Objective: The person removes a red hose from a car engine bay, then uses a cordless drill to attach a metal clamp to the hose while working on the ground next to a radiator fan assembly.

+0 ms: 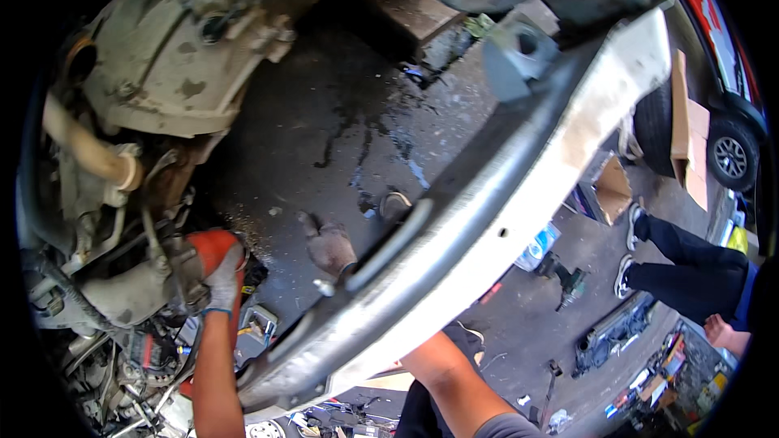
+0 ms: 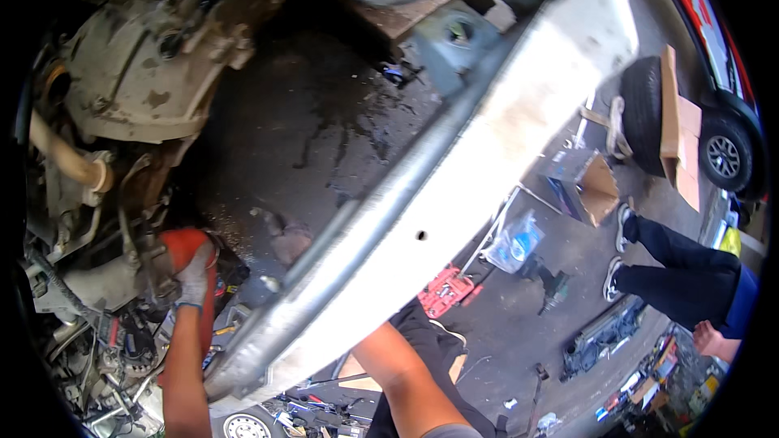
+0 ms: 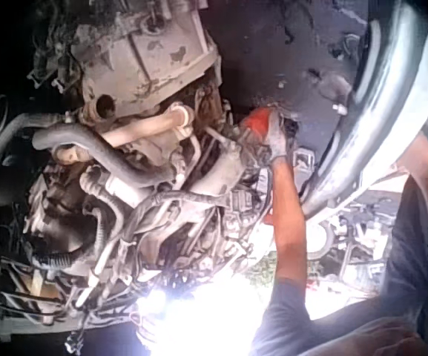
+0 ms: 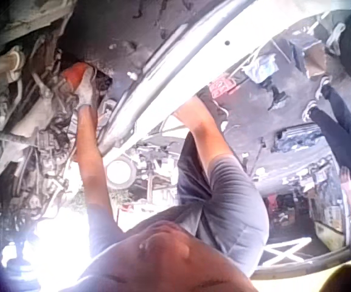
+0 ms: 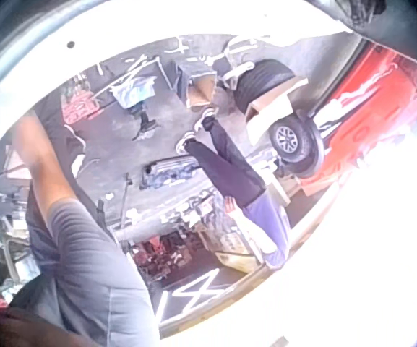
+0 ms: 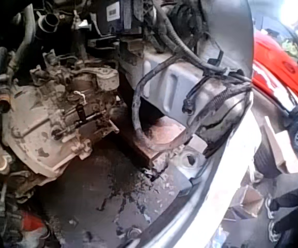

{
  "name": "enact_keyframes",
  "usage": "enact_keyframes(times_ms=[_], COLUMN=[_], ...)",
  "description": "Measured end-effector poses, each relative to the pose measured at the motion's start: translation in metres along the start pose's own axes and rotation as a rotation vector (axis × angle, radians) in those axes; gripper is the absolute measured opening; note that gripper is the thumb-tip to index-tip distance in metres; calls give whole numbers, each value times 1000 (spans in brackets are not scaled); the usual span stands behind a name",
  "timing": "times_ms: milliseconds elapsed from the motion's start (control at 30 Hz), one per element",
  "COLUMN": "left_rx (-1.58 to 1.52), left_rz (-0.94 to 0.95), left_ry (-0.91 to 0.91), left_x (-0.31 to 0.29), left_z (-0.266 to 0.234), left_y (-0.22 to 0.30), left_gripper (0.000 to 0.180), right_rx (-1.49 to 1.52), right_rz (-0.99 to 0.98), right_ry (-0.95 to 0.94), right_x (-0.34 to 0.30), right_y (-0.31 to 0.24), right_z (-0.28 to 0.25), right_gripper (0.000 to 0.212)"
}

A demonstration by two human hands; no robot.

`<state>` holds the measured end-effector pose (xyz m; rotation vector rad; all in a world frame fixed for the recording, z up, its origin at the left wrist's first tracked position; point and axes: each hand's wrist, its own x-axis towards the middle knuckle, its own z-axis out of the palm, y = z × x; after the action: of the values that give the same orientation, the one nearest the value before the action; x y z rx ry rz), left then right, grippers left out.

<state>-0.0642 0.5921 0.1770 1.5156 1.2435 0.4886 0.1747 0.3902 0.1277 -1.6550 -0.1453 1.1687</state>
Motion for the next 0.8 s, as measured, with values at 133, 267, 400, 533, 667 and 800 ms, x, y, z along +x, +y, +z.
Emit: enact_keyframes(times_ms=[133, 267, 400, 533, 667, 800], left_rx=[251, 235, 224, 461, 1137, 1605], left_rz=[-2, -142, -269, -428, -32, 50], left_ry=[128, 57, -60, -218, -434, -708], left_x=[12, 5, -1, -17, -31, -18], left_z=[-18, -11, 5, 46, 19, 42], left_y=[-19, 18, 57, 113, 97, 96], left_gripper=[68, 57, 38, 45, 44, 49], right_rx=[-188, -473, -825, -626, -603, -349], right_rz=[322, 883, 865, 1077, 457, -364], right_ry=[303, 277, 89, 85, 101, -120], right_x=[-33, -81, -127, -124, -82, -38], right_y=[76, 224, 423, 366, 210, 1], right_z=[-142, -266, -312, -297, -203, -62], right_gripper=[73, 70, 67, 84, 92, 101])
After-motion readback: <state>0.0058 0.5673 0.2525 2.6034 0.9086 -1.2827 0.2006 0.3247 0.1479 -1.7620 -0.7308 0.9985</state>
